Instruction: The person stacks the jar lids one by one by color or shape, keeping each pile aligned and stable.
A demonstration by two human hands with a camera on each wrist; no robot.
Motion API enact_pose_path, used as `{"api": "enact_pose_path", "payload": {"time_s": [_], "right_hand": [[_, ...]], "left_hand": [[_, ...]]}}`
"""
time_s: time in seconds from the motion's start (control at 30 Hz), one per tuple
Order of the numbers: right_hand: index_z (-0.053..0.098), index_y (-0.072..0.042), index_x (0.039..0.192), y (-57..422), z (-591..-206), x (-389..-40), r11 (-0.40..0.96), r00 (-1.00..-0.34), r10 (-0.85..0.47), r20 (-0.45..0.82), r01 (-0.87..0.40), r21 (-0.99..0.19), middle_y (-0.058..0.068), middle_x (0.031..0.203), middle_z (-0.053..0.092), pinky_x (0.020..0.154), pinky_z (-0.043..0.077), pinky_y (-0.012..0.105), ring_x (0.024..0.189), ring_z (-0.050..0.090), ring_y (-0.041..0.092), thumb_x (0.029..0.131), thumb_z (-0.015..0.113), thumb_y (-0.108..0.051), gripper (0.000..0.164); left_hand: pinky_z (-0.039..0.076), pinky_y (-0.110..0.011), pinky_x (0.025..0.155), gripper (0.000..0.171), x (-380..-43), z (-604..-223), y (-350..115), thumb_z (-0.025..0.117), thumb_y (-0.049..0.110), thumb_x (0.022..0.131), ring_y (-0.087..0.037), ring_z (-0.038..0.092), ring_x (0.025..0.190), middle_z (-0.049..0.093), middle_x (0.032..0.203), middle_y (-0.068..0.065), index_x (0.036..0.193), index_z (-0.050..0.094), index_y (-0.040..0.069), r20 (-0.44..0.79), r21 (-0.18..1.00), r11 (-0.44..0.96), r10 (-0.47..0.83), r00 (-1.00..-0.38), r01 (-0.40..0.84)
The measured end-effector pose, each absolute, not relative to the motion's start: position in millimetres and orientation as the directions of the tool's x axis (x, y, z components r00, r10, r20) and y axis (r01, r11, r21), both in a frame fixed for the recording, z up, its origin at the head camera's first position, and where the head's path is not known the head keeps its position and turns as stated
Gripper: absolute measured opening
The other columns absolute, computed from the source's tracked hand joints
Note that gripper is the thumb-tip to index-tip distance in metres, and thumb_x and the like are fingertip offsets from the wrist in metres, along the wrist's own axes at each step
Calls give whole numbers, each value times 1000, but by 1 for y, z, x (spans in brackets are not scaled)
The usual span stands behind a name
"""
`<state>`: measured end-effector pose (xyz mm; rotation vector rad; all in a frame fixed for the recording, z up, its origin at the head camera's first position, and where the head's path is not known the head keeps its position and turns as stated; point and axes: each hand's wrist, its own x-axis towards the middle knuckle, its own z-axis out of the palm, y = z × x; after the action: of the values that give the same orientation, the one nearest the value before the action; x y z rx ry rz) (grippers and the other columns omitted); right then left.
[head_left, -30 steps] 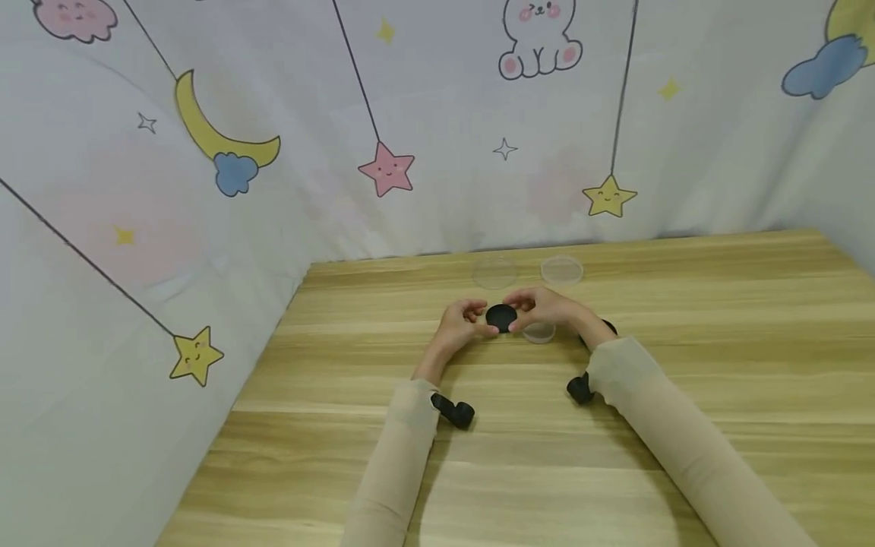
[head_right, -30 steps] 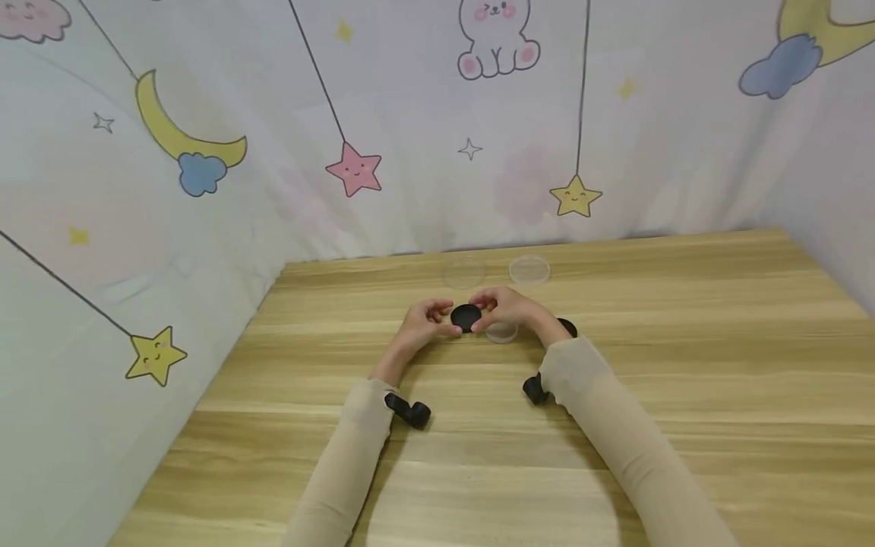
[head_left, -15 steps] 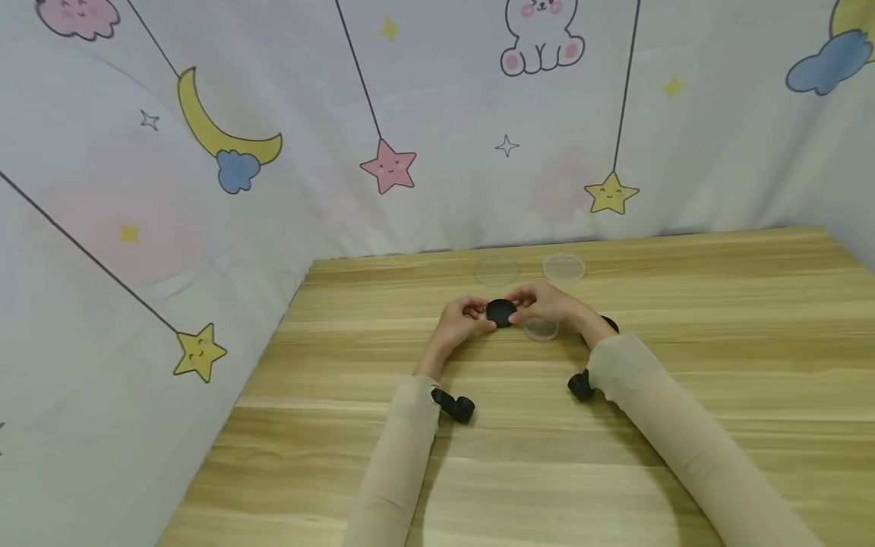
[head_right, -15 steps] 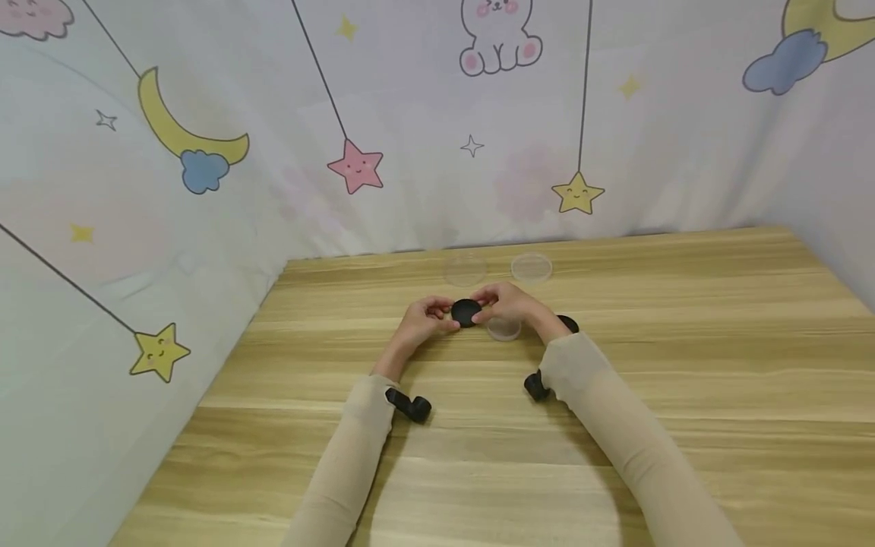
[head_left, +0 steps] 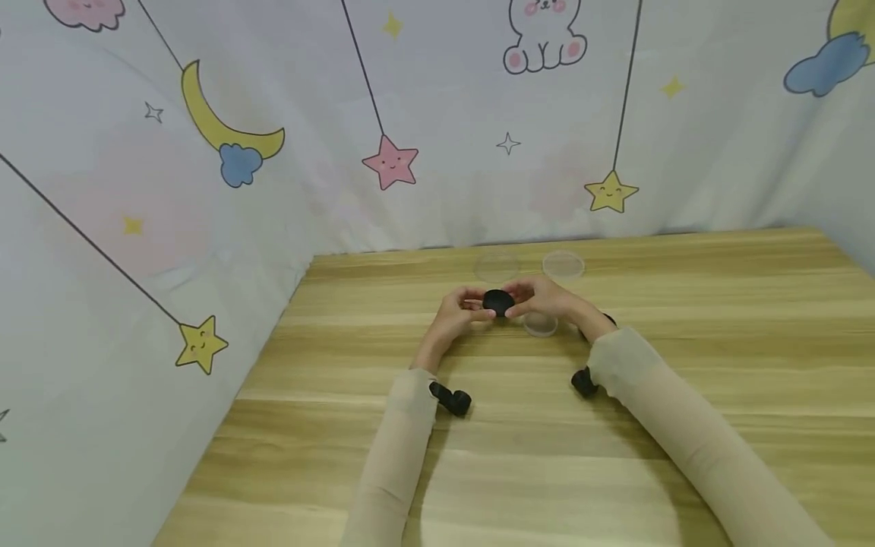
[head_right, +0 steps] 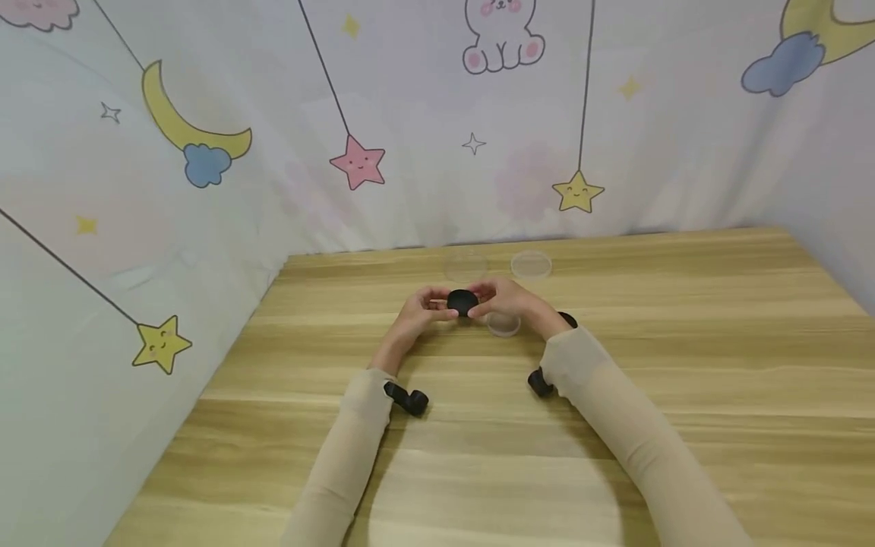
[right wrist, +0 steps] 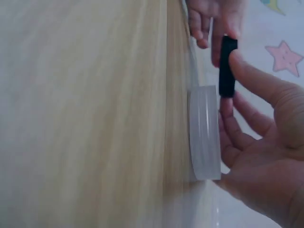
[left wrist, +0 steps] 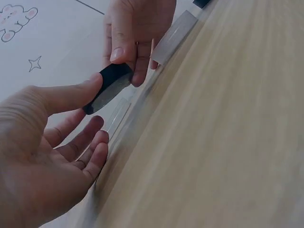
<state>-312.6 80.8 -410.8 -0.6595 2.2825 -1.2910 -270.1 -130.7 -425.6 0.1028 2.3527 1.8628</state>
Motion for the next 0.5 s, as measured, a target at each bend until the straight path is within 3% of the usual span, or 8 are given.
{"api": "enact_pose_path", "payload": {"time_s": [0.2,0.37,0.5], "right_hand": [[45,-1,143,91,-404,-307,404,-822,-568,-52,-223,-887,24,140,52,111,35,55,130,48,38,93,66,-22,58],[44,-3,145,103,-392,-298,362,-828,-561,-6,-239,-901,22,139,52,112,32,58,132,46,38,94,65,-26,59],[46,-5,143,118,-379,-291,346,-837,-546,30,-258,-902,20,138,51,111,35,57,130,47,36,93,67,-24,57]], "left_hand": [[49,-28,83,43,-269,-415,-122,75,9,84,-13,60,94,59,131,-11,124,60,6,-68,988,144,113,-991,-52],[48,-35,96,41,-265,-404,-110,74,6,85,-9,59,89,59,127,-7,124,61,6,-41,998,46,100,-994,-36],[50,-32,92,42,-259,-394,-94,71,2,86,-7,59,85,58,126,-12,125,57,0,28,1000,4,124,-992,29]]}}
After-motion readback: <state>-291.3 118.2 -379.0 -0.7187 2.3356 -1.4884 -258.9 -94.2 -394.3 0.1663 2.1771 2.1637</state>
